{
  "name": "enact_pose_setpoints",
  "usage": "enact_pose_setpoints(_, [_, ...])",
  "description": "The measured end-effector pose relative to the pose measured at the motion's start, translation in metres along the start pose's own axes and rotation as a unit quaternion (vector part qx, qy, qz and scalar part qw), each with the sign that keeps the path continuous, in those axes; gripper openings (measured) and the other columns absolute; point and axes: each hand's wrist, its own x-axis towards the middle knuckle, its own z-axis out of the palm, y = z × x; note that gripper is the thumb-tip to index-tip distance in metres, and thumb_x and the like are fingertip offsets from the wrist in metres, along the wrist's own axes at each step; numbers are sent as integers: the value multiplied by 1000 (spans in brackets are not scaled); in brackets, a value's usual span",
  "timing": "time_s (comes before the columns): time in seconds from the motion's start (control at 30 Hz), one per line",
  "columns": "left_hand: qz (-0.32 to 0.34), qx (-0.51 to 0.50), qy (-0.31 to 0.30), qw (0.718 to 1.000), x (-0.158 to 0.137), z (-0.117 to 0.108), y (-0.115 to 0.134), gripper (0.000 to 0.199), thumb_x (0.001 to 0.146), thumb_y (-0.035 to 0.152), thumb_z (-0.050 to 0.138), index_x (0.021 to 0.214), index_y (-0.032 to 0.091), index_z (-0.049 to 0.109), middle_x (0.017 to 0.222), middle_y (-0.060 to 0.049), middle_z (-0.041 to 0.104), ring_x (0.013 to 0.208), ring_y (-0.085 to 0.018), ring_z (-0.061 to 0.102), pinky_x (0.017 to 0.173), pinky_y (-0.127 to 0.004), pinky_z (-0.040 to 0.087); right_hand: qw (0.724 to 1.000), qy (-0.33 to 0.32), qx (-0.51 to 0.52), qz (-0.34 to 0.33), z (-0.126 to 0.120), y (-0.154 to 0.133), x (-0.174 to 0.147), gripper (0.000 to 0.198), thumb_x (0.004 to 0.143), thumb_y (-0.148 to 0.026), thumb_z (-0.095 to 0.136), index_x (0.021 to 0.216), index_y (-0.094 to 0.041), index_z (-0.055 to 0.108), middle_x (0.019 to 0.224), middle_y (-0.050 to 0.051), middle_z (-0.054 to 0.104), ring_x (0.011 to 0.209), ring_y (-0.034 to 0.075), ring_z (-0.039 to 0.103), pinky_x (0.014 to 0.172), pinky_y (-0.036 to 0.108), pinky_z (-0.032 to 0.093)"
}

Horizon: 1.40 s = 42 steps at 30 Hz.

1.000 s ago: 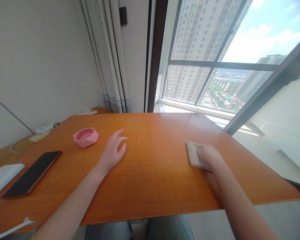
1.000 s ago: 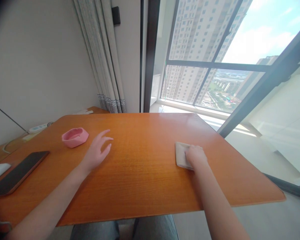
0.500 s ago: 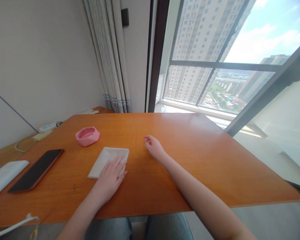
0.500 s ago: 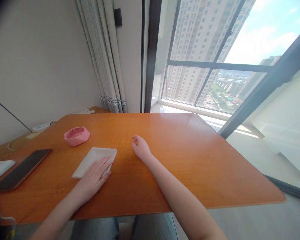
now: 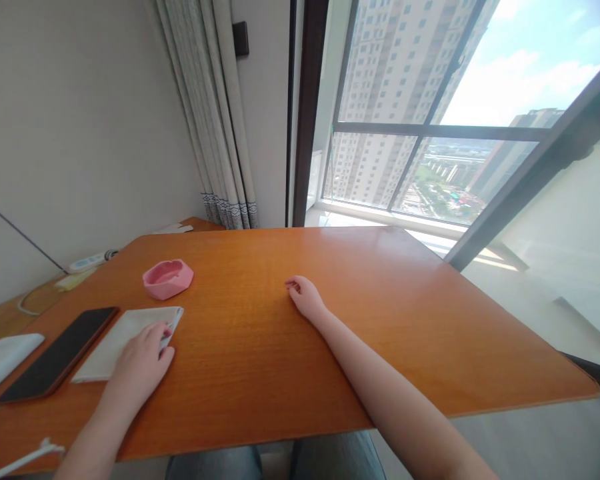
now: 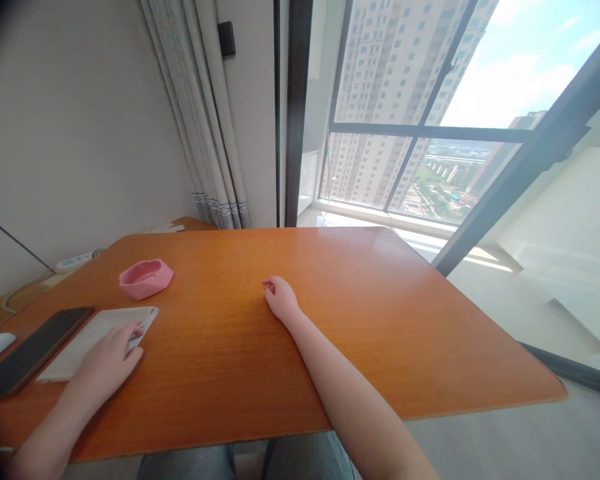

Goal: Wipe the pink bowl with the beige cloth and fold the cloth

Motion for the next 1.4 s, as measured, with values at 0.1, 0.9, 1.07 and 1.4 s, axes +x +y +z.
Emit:
enact_pose_setpoints(0.1, [-8, 30, 14, 999, 3, -6, 26, 34, 77, 30, 36, 101, 16, 54, 122, -16, 55, 114, -31, 52, 95, -47, 40, 1000, 26, 9, -2, 1, 1, 3, 22, 76, -11, 45, 85, -18, 63, 83, 3, 60, 75, 15, 55, 75, 30, 45])
enact_pose_setpoints(0.9, [163, -162, 4, 973, 106, 56, 230, 16, 83, 22, 47, 96, 18, 55, 105, -8, 60, 102, -20, 54, 90, -32, 42, 998, 4, -60, -8, -1, -2, 5, 31, 72, -6, 45, 95, -18, 62, 94, 6, 62, 92, 18, 55, 89, 33, 43])
enact_pose_setpoints(1.07, [168, -169, -3, 971, 104, 57, 228, 20, 84, 22, 46, 101, 18, 56, 115, -9, 59, 111, -21, 52, 97, -35, 39, 997, -5, -80, -15, 1, -1, 5, 30, 74, -7, 45, 96, -18, 63, 97, 7, 62, 97, 19, 54, 93, 35, 41])
enact_pose_setpoints(1.4, [203, -123, -47, 970, 105, 48, 218, 51, 85, 28, 45, 132, 10, 42, 144, -18, 38, 135, -26, 32, 112, -41, 24, 996, -8, -84, -13, 1, 2, 6, 29, 75, -8, 46, 96, -19, 62, 96, 6, 61, 96, 18, 54, 92, 34, 40])
